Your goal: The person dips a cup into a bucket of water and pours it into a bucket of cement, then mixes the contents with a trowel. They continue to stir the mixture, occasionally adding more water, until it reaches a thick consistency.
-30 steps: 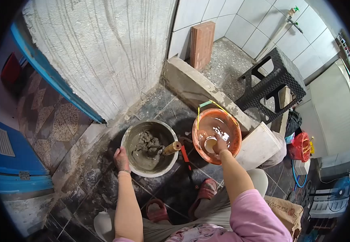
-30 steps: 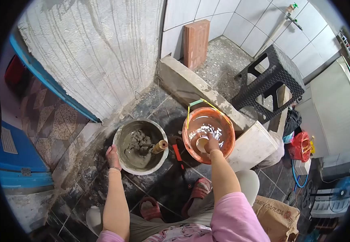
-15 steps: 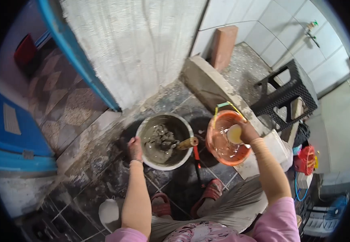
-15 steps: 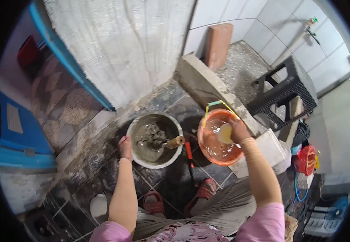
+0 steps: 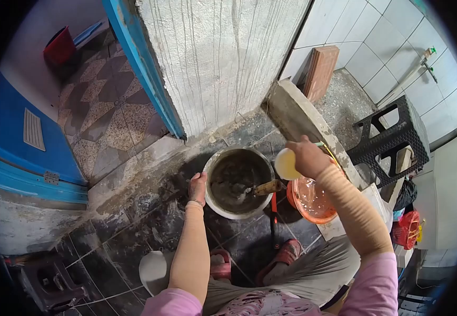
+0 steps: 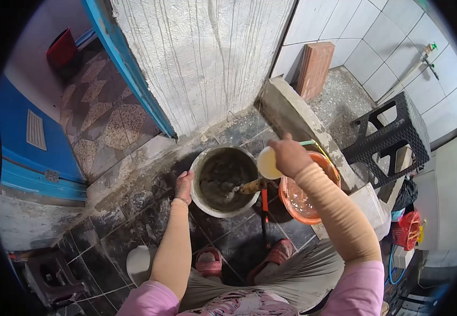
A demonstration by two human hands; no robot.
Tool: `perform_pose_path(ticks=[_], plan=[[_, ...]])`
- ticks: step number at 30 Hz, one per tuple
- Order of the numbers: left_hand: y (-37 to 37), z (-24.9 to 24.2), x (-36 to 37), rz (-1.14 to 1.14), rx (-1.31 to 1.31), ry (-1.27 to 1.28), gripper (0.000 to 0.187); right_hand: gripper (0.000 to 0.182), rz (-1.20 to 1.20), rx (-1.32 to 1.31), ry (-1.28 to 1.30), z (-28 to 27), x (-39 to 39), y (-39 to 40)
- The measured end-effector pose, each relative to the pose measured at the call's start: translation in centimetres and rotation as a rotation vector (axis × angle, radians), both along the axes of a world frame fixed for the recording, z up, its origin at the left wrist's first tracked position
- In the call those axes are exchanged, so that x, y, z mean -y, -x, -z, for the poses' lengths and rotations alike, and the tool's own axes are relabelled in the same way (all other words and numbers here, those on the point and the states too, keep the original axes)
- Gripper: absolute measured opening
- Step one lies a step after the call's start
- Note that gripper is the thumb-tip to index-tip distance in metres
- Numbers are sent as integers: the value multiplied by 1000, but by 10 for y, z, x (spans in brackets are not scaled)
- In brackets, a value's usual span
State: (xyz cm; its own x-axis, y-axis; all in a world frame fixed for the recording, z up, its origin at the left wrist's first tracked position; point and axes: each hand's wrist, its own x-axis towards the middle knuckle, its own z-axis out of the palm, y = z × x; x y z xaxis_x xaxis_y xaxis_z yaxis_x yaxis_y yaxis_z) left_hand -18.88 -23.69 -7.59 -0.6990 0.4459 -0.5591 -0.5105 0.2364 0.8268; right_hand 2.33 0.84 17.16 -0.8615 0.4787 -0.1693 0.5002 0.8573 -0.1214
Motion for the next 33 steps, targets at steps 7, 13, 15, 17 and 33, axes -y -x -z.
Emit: perform_pose_path(ticks=[7, 13, 15, 17, 33], plan=[[-3, -11, -1, -39, 8, -23, 41, 24, -49, 54, -123, 16, 22, 56], [-1, -20, 0, 8, 64, -38, 39, 18, -91, 60, -208, 23, 32, 64], [-4, -25, -2, -33, 27, -62, 30, 18, -107, 85, -246, 24, 35, 67], [-5, -35, -2, -35, 39, -14, 30, 18, -85, 82, -241, 22, 36, 69], [-15, -34, -5, -112, -31, 51, 49, 52, 397, -443, 234, 47, -40, -102]])
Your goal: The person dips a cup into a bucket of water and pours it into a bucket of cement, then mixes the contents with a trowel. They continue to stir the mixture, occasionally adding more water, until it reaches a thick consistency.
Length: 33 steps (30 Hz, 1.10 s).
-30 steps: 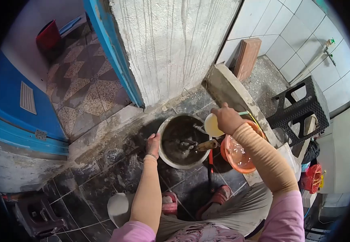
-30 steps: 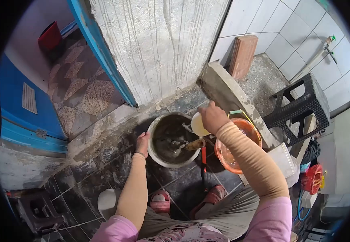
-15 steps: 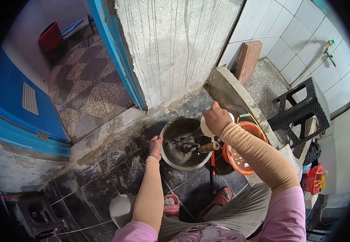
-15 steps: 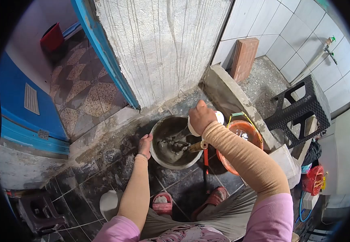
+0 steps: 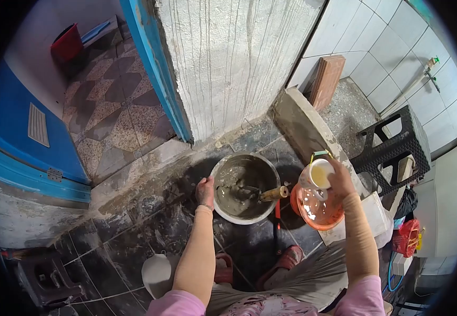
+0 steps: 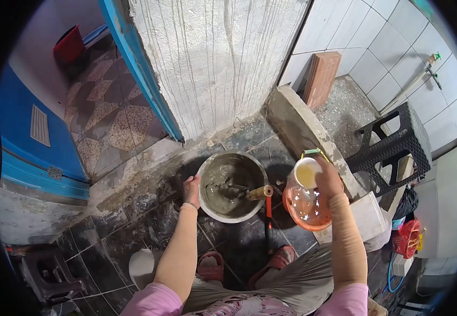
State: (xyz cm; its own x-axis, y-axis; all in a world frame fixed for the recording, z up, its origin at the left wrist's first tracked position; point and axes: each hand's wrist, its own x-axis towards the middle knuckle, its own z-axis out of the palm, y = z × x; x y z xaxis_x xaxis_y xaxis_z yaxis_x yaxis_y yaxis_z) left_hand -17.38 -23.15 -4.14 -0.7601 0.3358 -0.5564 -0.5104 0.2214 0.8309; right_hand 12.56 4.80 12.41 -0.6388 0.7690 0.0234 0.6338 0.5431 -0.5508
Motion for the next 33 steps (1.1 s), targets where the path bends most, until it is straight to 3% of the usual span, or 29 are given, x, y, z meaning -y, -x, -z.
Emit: perform_pose_path(ticks=[3, 6, 7, 10, 11, 14, 15, 16, 17, 18, 19, 21, 23, 24, 27, 30, 31, 33], plan=[[-6, 15, -9, -192, -100, 52, 39, 51, 121, 155, 118, -14, 9, -22], [-5, -18, -3, -20, -124, 9, 36, 54, 107, 305, 68, 43, -16, -60], [-6, -19, -4, -37, -129, 22, 36, 56, 81, 247, 53, 54, -12, -60], [-7, -18, -6, -58, -133, 54, 36, 56, 211, 271, 344, 52, 6, -44], [-6, -15, -5, -43, -126, 64, 36, 41, 219, 243, 330, 79, -5, -53], [3, 5, -2, 27, -94, 43, 39, 32, -170, 349, -259, 76, -10, -30], [4, 11, -1, 58, -79, 28, 41, 23, -94, 291, -231, 22, 22, 11], [2, 9, -1, 5, -86, 58, 44, 18, -48, 119, -93, 10, 34, 31], [-2, 5, -5, -44, -95, 87, 47, 22, -165, -37, 63, -10, 53, 53], [-5, 3, -6, -91, -105, 114, 51, 25, -490, -94, -6, -26, 68, 78], [-4, 3, -7, -80, -91, 119, 54, 23, -616, -20, 17, -29, 87, 93], [-2, 8, -6, -64, -64, 124, 60, 24, -873, 537, -291, -19, 114, 109], [-1, 21, -7, -40, -138, 114, 52, 29, -858, 865, -245, 47, 119, 120], [0, 16, -5, -33, -175, 112, 48, 32, -848, 1026, -218, 50, 126, 129], [-2, 3, -3, 61, -300, 231, 42, 29, -968, 803, -210, 35, 120, 123], [-11, 3, -8, -77, -492, 269, 43, 22, -846, 912, 46, 26, 110, 144], [-3, 18, -5, 40, -437, 308, 41, 24, -838, 766, 2, 29, 106, 142], [-2, 42, -8, -65, -476, 227, 40, 31, -510, 804, 549, 8, 83, 144]])
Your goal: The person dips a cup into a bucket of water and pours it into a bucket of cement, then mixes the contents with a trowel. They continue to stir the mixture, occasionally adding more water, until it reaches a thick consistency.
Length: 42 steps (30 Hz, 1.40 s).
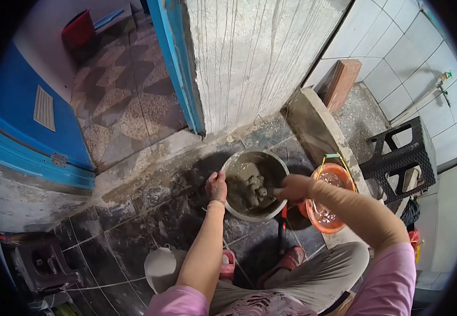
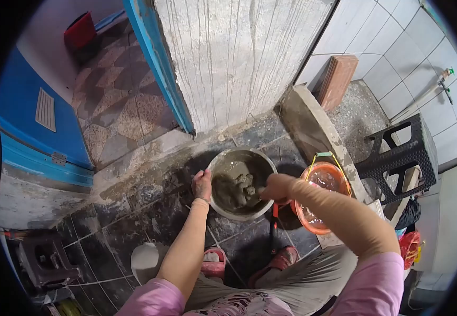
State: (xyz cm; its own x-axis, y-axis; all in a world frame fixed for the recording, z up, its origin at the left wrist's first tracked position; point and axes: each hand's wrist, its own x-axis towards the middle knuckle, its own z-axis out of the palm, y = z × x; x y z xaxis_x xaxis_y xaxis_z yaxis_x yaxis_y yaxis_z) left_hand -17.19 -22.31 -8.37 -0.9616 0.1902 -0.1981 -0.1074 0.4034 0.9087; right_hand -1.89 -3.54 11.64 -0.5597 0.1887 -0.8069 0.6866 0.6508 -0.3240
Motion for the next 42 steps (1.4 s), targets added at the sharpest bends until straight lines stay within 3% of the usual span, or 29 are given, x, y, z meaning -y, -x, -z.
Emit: perform_pose_path(ticks=[1, 2, 5, 9, 12, 15, 16, 19, 23, 24, 27, 28, 31, 34, 37, 40, 42], plan=[[-4, -13, -1, -39, -18, -48, 40, 36, 233, 129, 156, -11, -6, -2], [3, -29, 7, 154, 184, 65, 42, 43, 426, 93, 291, -6, -10, -9], [-4, -25, 0, -22, 262, -162, 48, 41, 472, 24, 283, -12, 0, -7], [-3, -11, 1, -39, 464, -304, 62, 36, 631, -100, 347, 64, 27, -3], [-2, -12, 2, -31, 462, -266, 66, 27, 128, -324, -157, 51, 66, 11], [2, -24, -1, -24, 492, -291, 69, 19, -269, -281, -276, 37, 73, -2], [4, -28, 0, -5, 514, -308, 71, 15, -471, -383, -324, 36, 70, -7], [10, -28, 4, 64, 574, -347, 71, 13, -692, -599, -379, 25, 61, -13], [22, -21, 10, 117, 716, -442, 70, 15, -984, -670, -704, 0, 43, -18], [22, -39, 12, 161, 728, -429, 58, 20, -1025, -727, -769, 1, 33, -21], [27, -15, 14, 243, 718, -493, 41, 22, -874, -875, -703, -11, 14, -25], [25, -14, 13, 214, 673, -456, 28, 20, -856, -785, -742, -6, 15, -27], [24, -20, 10, 179, 699, -453, 29, 17, -707, -675, -723, 13, 28, -15], [23, -21, 9, 199, 690, -450, 44, 15, -562, -477, -675, 46, 42, 5], [10, -38, 5, 73, 576, -382, 19, 16, -331, -362, -571, 71, 59, 11], [4, -16, -7, -160, 461, -417, 26, 20, -293, -331, -421, 63, 54, -2], [9, -27, -5, -65, 436, -323, 30, 23, -85, -290, -261, 54, 46, -7]])
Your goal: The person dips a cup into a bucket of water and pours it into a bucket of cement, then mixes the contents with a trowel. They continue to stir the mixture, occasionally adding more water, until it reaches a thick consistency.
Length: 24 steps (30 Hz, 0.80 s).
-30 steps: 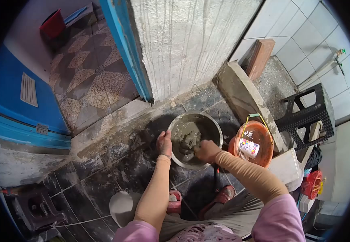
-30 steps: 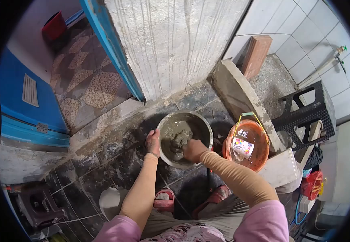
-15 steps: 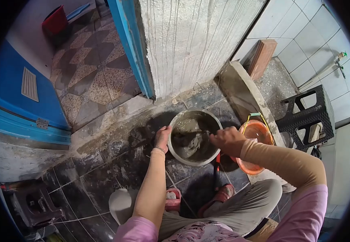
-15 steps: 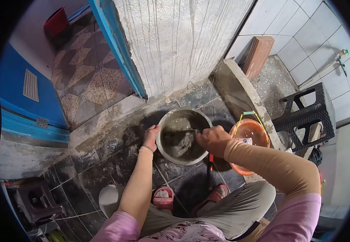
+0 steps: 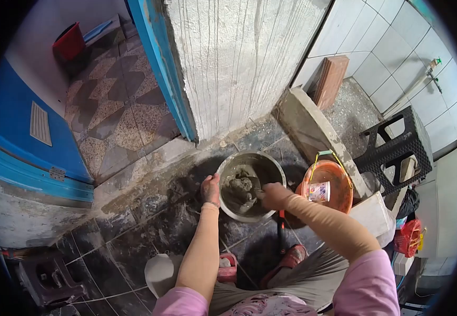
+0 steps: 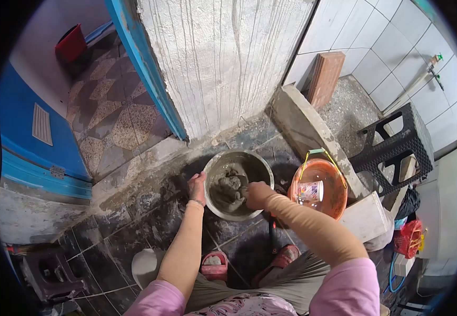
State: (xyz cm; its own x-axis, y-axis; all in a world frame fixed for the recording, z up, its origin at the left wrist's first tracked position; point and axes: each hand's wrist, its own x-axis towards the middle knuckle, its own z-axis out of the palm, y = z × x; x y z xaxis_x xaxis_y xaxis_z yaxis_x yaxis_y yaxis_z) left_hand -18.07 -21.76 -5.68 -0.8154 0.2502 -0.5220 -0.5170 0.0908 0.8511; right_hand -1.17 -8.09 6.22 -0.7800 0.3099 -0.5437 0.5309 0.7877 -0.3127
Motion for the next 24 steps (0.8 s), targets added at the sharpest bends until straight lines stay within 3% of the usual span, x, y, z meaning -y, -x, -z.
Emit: perform_pose_path(ticks=[2, 3, 4, 5, 6, 8, 11, 15, 17, 24], plan=[[-2, -9, 7, 85, -36, 61, 33, 30, 294, 75, 315, -20, -11, -17], [-2, -8, 9, 116, 24, 6, 40, 34, 445, 116, 467, -26, -18, -28], [1, -6, 10, 143, 81, -53, 53, 40, 446, 112, 551, -28, -28, -36], [4, -5, 11, 173, 132, -112, 69, 40, 408, 86, 484, -30, -34, -40], [7, 13, 9, 148, 125, -134, 70, 39, 372, 55, 417, -38, -39, -40], [4, -5, 9, 136, 130, -86, 70, 32, 328, 9, 267, -61, -37, -31], [1, -11, 9, 129, 119, -92, 59, 22, -57, -80, -255, -35, -31, -18], [1, -25, 10, 181, 112, -67, 57, 14, -220, -20, -300, -29, -5, 24], [3, 2, 8, 155, 65, -55, 56, 13, -302, -46, -297, -1, 9, 34], [1, 4, 3, 83, 3, 57, 62, 13, -601, -158, -350, -10, 44, 6]])
